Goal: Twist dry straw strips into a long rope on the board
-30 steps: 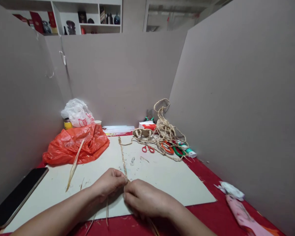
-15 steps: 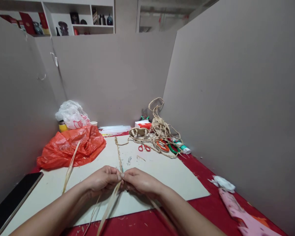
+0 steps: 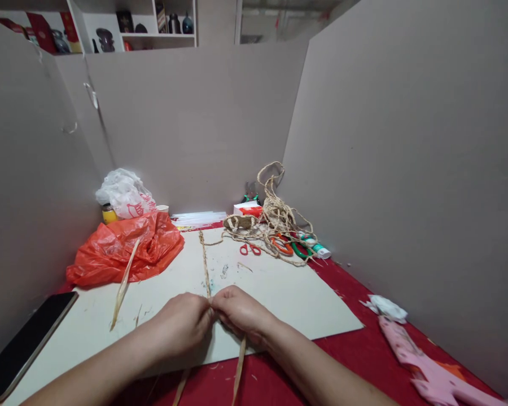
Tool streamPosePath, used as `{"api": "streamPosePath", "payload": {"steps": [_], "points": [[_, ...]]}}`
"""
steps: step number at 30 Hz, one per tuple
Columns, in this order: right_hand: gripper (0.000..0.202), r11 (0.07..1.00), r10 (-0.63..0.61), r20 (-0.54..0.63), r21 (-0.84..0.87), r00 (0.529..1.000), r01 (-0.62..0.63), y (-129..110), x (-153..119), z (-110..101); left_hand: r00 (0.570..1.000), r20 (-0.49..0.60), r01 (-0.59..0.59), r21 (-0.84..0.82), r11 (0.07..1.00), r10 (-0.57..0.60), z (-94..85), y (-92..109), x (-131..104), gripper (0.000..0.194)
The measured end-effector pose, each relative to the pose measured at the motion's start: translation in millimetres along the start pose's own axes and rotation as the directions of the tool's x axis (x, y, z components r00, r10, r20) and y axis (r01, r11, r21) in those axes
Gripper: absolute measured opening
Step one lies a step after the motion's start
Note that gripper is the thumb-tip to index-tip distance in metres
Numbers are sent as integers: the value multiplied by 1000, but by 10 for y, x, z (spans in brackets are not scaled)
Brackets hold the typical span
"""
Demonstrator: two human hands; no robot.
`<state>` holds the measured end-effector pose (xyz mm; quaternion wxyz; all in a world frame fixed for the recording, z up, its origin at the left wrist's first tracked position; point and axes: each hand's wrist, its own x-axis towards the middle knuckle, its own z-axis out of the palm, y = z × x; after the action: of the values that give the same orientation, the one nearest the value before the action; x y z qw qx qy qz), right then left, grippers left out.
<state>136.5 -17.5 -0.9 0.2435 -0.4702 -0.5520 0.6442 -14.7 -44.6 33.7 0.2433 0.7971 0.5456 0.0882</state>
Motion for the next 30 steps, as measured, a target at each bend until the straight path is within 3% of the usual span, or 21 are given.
{"api": "streamPosePath", "payload": {"steps": [3,6,8,11,13,15,16,17,19,21,23,26,30], "points": [[30,985,56,71,160,996,-66,10,-10,22,990,-115,-57,179,982,78,330,11,-45,18],[16,977,74,140,190,987,-100,6,-17,2,982,-52,-165,213,963,180,532,67,-160,19],[13,977,77,169,184,983,-108,-6,-20,-27,979,60,-199,134,971,193,450,126,-247,2],[12,967,83,223,216,971,-132,-33,-27,-88,961,216,-143,-140,980,171,62,144,-247,22],[11,961,63,267,243,962,-131,-56,-36,-135,976,202,-14,-326,945,84,-185,73,-118,27],[11,958,38,306,260,951,-123,-78,-45,-178,992,-50,71,-514,855,-112,-283,-35,60,25],[11,957,27,322,264,946,-117,-87,-48,-195,982,-95,75,-605,793,-165,-268,-87,142,23],[12,958,15,330,266,944,-108,-93,-49,-208,980,-50,101,-701,706,-190,-217,-129,208,24],[13,964,-7,332,252,943,-82,-95,-48,-225,980,167,199,-838,507,-108,-60,-176,282,29],[13,974,-23,319,220,948,-50,-82,-39,-233,951,308,289,-865,410,-22,89,-185,291,30],[12,986,-29,289,163,957,-20,-59,-25,-240,943,329,315,-850,422,-42,163,-182,272,25],[13,999,-31,249,29,968,25,-26,-1,-252,952,285,300,-804,514,-111,135,-187,251,20],[15,961,-187,242,-157,952,229,-13,7,-248,959,268,262,-729,632,-88,55,-182,251,26]]}}
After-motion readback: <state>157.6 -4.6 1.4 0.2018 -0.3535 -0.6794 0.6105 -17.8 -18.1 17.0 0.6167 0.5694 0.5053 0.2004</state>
